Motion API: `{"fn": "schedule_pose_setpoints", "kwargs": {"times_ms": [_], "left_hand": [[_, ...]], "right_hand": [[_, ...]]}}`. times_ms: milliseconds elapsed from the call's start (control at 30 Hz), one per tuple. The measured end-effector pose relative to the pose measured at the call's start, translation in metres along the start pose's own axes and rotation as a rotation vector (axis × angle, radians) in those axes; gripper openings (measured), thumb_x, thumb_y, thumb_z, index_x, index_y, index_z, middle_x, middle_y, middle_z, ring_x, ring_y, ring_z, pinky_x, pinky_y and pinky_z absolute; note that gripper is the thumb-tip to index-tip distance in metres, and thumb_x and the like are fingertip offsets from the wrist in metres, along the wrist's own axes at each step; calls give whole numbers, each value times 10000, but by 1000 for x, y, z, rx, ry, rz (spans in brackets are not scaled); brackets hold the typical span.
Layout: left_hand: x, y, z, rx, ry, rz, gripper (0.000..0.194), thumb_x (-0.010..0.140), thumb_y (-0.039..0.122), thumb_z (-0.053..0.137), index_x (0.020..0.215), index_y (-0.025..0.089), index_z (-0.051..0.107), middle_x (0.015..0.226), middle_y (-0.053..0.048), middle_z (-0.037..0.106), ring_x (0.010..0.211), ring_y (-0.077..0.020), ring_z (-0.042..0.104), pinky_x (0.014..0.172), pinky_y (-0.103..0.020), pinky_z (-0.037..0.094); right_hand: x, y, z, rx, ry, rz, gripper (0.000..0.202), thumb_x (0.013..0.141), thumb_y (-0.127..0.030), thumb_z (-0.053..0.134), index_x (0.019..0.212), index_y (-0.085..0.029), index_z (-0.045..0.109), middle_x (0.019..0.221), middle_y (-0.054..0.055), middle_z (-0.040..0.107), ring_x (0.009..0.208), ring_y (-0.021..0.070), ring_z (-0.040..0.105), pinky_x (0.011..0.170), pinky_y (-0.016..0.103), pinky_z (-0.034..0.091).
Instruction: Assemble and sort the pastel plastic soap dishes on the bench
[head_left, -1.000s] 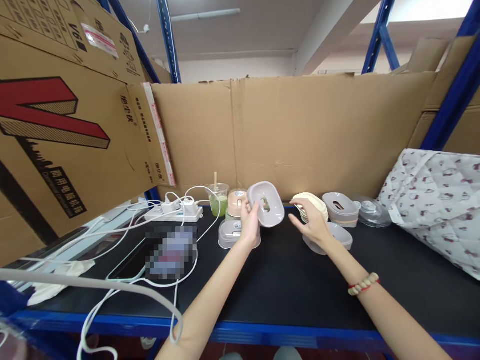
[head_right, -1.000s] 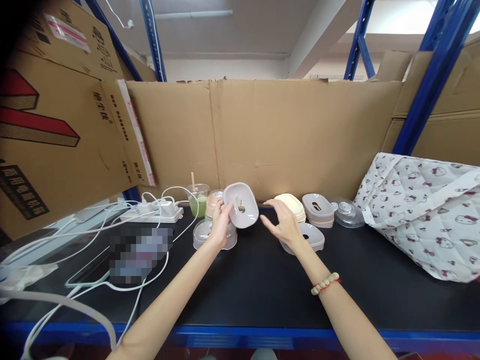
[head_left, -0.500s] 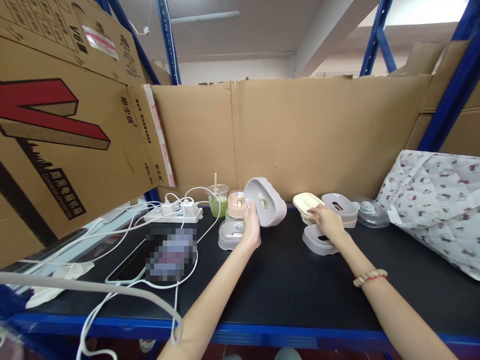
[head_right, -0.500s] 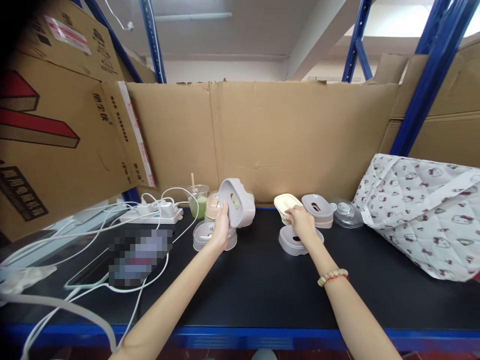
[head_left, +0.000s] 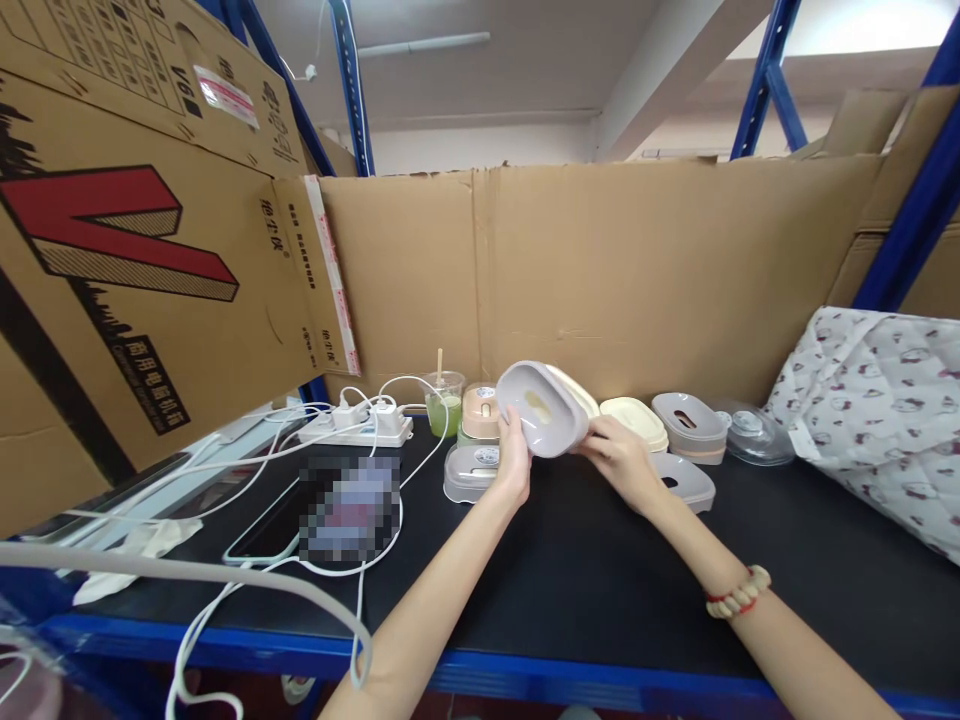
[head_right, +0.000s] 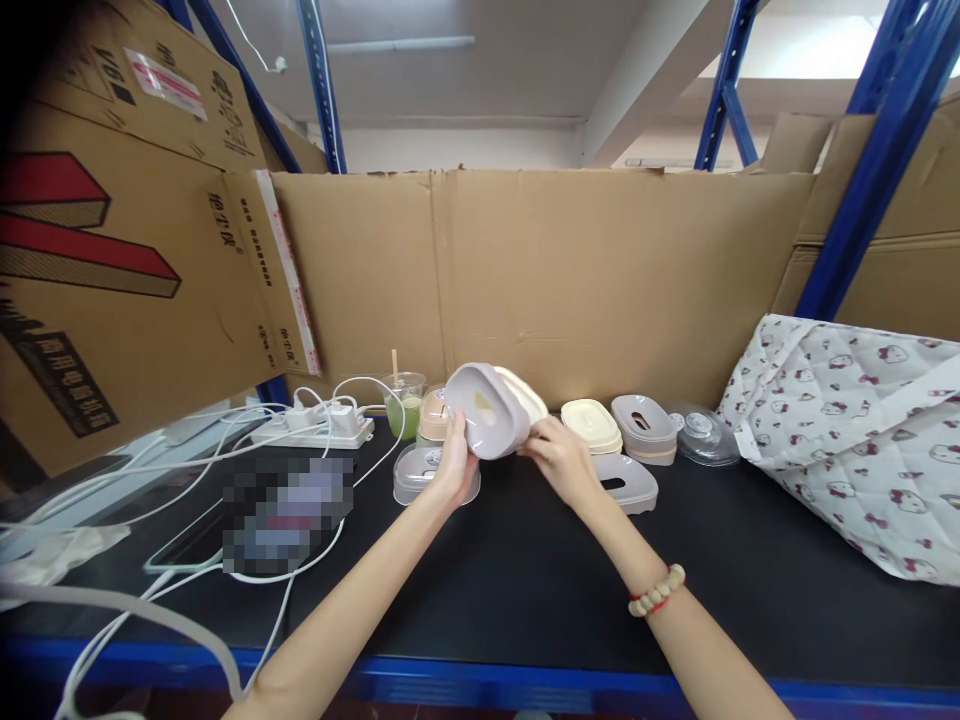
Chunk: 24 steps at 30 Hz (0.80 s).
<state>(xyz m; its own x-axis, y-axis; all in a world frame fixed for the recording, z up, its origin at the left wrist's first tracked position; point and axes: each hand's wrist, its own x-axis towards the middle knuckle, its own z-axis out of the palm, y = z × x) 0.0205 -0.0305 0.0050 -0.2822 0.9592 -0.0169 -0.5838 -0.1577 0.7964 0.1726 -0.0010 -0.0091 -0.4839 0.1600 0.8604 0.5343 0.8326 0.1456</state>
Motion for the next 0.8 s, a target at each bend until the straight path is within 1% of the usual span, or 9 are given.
{"fn": "schedule_pose_setpoints", "kwargs": {"times_ms": [67,133,200,267,367,433,533,600,800], "left_hand": [[-1,2,0,-38,43,16,560,909,258,478,1405,254,218,1383,-56,432,1209,-169,474,935,-267,445],[-3,6,1,-50,72,67,689,864,182,540,1417,280,141,1415,-59,386,1225,-175,457,954,-287,434],[-4,8,1,-27,62,141,670,840,146,558,1396,265,205,1412,-69,388,1236,-176,445,990,-290,401],[-5,8,1,25,6,197,583,813,127,582,1331,223,333,1365,-83,446,1226,-181,455,1015,-286,371],[-6,2,1,123,-118,190,496,733,85,636,1188,182,462,1213,-95,571,1143,-210,527,973,-312,411],[-7,-2,0,165,-180,165,457,677,80,676,1094,173,514,1120,-88,616,1089,-227,560,927,-322,442],[-7,-4,-1,174,-261,145,364,667,185,720,999,172,570,1044,-75,640,1035,-240,583,881,-329,464],[-7,-2,-1,178,-279,126,306,689,237,715,962,169,594,995,-67,654,991,-232,600,845,-317,478],[-12,8,2,237,-195,40,175,694,143,697,854,123,628,861,-78,675,823,-199,635,689,-263,505]], "right_hand": [[4,-13,5,139,21,-15,253,914,-267,491,746,-199,668,741,48,625,698,164,591,582,261,482],[5,-19,6,274,105,80,154,881,-269,539,817,-207,664,800,49,621,737,157,603,655,268,512],[5,-21,6,402,195,288,131,844,-310,570,895,-223,653,915,61,607,848,172,608,731,296,526],[6,-19,4,546,235,560,289,790,-418,594,1009,-231,618,1070,88,579,984,214,584,742,324,535],[10,-18,2,793,117,918,590,652,-560,648,1113,-207,541,1149,125,578,997,274,590,655,342,547],[13,-19,2,889,46,1051,638,561,-541,713,1063,-185,544,1073,121,629,934,274,618,664,338,543],[17,-22,1,953,61,1135,636,456,-457,785,980,-171,566,945,92,682,874,256,642,717,319,530],[19,-22,0,983,83,1154,649,420,-434,799,966,-170,567,879,76,697,796,245,657,667,307,532],[22,-22,-9,962,1,1103,591,422,-362,822,921,-169,572,679,24,685,610,202,649,531,262,512]]}}
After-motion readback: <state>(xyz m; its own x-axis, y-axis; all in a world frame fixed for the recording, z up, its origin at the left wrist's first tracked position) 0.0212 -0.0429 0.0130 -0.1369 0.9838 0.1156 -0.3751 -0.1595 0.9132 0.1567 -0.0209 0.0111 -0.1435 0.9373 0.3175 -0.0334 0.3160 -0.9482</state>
